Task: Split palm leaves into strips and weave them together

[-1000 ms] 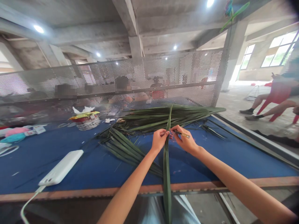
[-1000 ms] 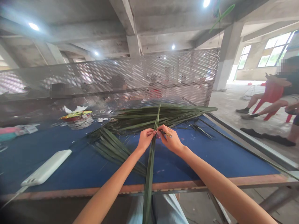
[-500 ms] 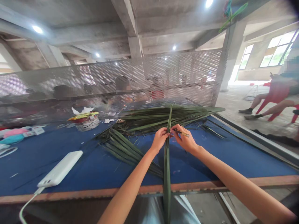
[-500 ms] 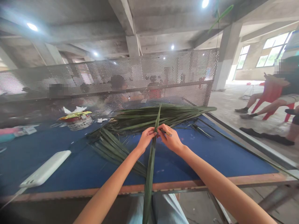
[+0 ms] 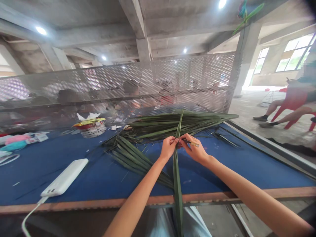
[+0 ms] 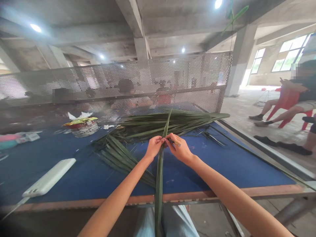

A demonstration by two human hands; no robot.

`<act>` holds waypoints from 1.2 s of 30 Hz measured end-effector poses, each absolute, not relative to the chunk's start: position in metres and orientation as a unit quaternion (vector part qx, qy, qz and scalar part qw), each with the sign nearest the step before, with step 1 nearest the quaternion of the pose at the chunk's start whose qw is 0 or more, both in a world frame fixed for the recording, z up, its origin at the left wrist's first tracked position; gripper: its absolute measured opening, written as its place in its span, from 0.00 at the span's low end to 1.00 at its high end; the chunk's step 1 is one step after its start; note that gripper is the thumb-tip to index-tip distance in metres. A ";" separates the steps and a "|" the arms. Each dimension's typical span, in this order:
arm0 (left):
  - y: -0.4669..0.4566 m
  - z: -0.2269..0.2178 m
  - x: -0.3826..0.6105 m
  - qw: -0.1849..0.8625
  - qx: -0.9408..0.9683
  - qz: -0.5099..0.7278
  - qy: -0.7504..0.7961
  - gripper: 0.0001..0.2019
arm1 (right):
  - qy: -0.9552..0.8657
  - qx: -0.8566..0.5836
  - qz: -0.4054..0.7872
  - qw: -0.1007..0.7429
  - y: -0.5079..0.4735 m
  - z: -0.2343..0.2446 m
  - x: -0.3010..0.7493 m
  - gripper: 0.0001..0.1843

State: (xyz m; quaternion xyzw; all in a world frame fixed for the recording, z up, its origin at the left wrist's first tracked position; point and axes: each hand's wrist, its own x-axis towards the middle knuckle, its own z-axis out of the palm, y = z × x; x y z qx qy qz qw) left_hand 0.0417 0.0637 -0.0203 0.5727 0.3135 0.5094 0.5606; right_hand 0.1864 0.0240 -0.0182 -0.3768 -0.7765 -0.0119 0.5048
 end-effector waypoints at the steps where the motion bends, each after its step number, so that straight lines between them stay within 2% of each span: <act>1: 0.064 -0.020 0.042 0.564 0.572 0.509 0.310 0.18 | -0.776 -0.377 -0.007 0.506 0.024 -0.018 0.186 0.03; 5: 0.062 -0.016 0.043 0.576 0.583 0.501 0.278 0.13 | -0.766 -0.390 -0.013 0.511 0.025 -0.018 0.188 0.04; 15: 0.062 -0.019 0.040 0.558 0.625 0.467 0.282 0.19 | -0.738 -0.412 -0.059 0.532 0.027 -0.017 0.191 0.05; 36: 0.068 -0.026 0.039 0.517 0.629 0.507 0.284 0.16 | -0.777 -0.384 -0.050 0.497 0.026 -0.016 0.191 0.05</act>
